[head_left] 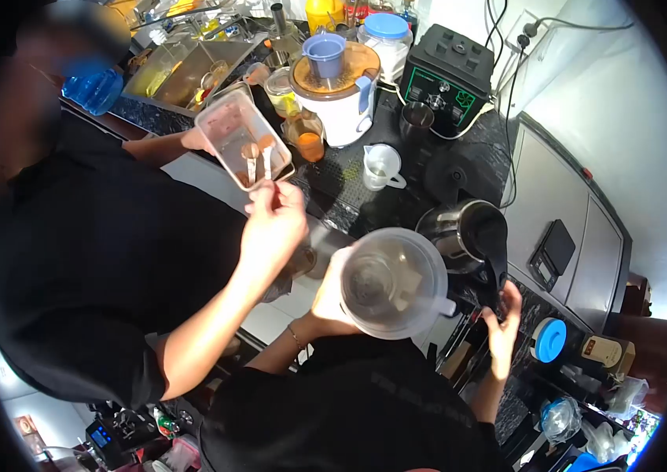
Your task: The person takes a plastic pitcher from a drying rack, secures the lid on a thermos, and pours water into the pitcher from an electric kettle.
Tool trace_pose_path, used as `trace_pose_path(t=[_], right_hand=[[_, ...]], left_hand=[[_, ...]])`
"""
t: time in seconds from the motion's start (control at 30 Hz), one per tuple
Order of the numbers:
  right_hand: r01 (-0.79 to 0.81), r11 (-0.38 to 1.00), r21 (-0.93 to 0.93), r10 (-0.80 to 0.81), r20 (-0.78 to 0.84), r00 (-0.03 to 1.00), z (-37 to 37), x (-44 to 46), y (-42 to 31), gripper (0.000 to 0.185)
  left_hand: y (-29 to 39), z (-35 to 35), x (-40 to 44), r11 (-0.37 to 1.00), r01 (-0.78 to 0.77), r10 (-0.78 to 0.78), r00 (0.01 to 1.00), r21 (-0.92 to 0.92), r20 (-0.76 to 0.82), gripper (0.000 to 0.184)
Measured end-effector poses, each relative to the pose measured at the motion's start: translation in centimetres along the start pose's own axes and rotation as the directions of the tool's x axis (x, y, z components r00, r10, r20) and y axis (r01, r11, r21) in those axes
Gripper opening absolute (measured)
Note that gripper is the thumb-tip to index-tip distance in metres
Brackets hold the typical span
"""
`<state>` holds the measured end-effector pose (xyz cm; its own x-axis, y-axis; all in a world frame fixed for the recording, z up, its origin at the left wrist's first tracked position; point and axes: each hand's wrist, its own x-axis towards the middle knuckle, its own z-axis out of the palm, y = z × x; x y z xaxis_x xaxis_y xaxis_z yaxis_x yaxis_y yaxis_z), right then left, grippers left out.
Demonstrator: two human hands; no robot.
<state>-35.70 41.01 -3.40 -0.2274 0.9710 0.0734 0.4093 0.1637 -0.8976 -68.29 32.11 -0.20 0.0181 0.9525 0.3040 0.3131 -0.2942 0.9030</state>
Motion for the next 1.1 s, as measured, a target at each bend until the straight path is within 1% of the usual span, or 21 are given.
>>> trace_pose_path(t=[0.03, 0.1, 0.17, 0.2, 0.23, 0.27, 0.3, 0.33, 0.37, 0.43, 0.6, 0.67, 0.7, 0.77, 0.83, 0.87, 0.93, 0.97, 1.0, 1.03, 1.1], right_hand=[[-0.008, 1.000, 0.004, 0.008, 0.000, 1.000, 0.5, -0.2, 0.8, 0.049], [-0.165, 0.985, 0.053, 0.170, -0.122, 0.978, 2.4, 0.3, 0.6, 0.047], [-0.143, 0.990, -0.010, 0.139, -0.151, 0.979, 2.7, 1.2, 2.6, 0.042], [-0.095, 0.995, -0.023, 0.090, -0.177, 0.980, 2.8, 1.9, 3.2, 0.032], [-0.131, 0.989, 0.074, 0.139, -0.105, 0.985, 3.0, 2.6, 4.4, 0.029], [-0.170, 0.971, 0.170, 0.177, -0.024, 0.984, 3.0, 3.1, 5.2, 0.025], [-0.184, 0.941, 0.285, 0.200, -0.027, 0.979, 3.2, 3.6, 4.3, 0.024], [-0.191, 0.897, 0.398, 0.219, -0.026, 0.975, 3.7, 3.9, 3.4, 0.023], [-0.189, 0.894, 0.406, 0.224, -0.039, 0.974, 4.2, 3.9, 3.7, 0.023], [-0.021, 0.795, 0.606, 0.143, -0.154, 0.978, 5.1, 4.3, 5.2, 0.027], [0.033, 0.812, 0.583, 0.122, -0.223, 0.967, 3.6, 4.8, 7.1, 0.032], [0.005, 0.755, 0.656, 0.256, -0.302, 0.918, 3.1, 4.3, 7.0, 0.036], [-0.010, 0.754, 0.657, 0.270, -0.296, 0.916, 2.4, 3.6, 6.6, 0.036], [-0.027, 0.647, 0.762, 0.412, -0.319, 0.853, 0.5, 3.1, 6.1, 0.036], [0.135, 0.726, 0.675, 0.296, -0.482, 0.825, -1.2, 2.6, 7.9, 0.033], [0.136, 0.730, 0.670, 0.292, -0.485, 0.824, -2.5, 2.2, 7.7, 0.033], [0.162, 0.791, 0.590, 0.249, -0.552, 0.796, -5.4, 1.5, 6.4, 0.030], [0.195, 0.851, 0.487, 0.159, -0.594, 0.789, -6.9, 1.3, 6.3, 0.026], [0.226, 0.899, 0.375, 0.064, -0.624, 0.778, -8.3, 1.0, 6.2, 0.021], [0.224, 0.903, 0.366, 0.063, -0.629, 0.775, -9.5, 0.8, 5.8, 0.021], [0.360, 0.851, 0.383, 0.010, -0.696, 0.718, -11.5, 0.3, 4.8, 0.013]], left_hand=[[0.5, 0.0, 0.1, 0.998, -0.065, 0.065, 0.998, 0.002, 0.005, 0.112], [-0.9, 1.5, -1.8, 0.977, 0.114, -0.065, 0.964, 0.179, -0.258, 0.116], [-2.7, 2.9, -3.1, 0.993, 0.092, -0.060, 0.926, 0.069, -0.373, 0.121], [-4.2, 3.7, -4.0, 0.989, 0.134, -0.149, 0.908, -0.065, -0.391, 0.123], [-3.7, 3.6, -3.8, 0.993, 0.116, -0.120, 0.912, -0.035, -0.392, 0.128], [-3.7, 3.7, -3.7, 0.991, 0.118, -0.131, 0.905, -0.058, -0.403, 0.131], [-3.4, 3.7, -3.5, 0.990, 0.120, -0.143, 0.899, -0.081, -0.415, 0.135], [-3.0, 3.9, -3.2, 0.980, 0.168, -0.197, 0.882, -0.104, -0.428, 0.136], [-2.9, 4.0, -2.8, 0.982, 0.163, -0.190, 0.882, -0.099, -0.431, 0.136], [-2.7, 4.0, -2.0, 0.990, 0.129, -0.143, 0.895, -0.061, -0.423, 0.135], [-4.5, 4.8, 0.1, 0.999, 0.027, -0.044, 0.915, -0.047, -0.402, 0.130], [-5.5, 5.4, 0.4, 0.999, 0.045, -0.054, 0.925, -0.031, -0.375, 0.131], [-6.1, 5.9, 0.8, 0.999, 0.047, -0.052, 0.933, -0.022, -0.356, 0.132], [-7.7, 7.3, 2.4, 1.000, 0.026, -0.029, 0.943, -0.012, -0.331, 0.135], [-9.2, 8.3, 3.5, 0.998, -0.017, -0.002, 0.955, -0.060, -0.296, 0.135], [-9.9, 9.1, 4.1, 0.998, -0.019, -0.001, 0.955, -0.066, -0.298, 0.135], [-10.8, 10.8, 5.7, 0.996, -0.094, 0.091, 0.961, 0.001, -0.263, 0.133], [-10.4, 11.2, 6.5, 0.982, -0.092, 0.124, 0.972, 0.165, -0.200, 0.133], [-10.1, 11.9, 7.4, 0.966, -0.094, 0.136, 0.977, 0.239, -0.165, 0.133], [-9.9, 12.6, 8.3, 0.945, -0.100, 0.147, 0.981, 0.312, -0.130, 0.133], [-9.7, 14.4, 10.1, 0.980, -0.179, 0.187, 0.977, 0.082, -0.105, 0.132]])
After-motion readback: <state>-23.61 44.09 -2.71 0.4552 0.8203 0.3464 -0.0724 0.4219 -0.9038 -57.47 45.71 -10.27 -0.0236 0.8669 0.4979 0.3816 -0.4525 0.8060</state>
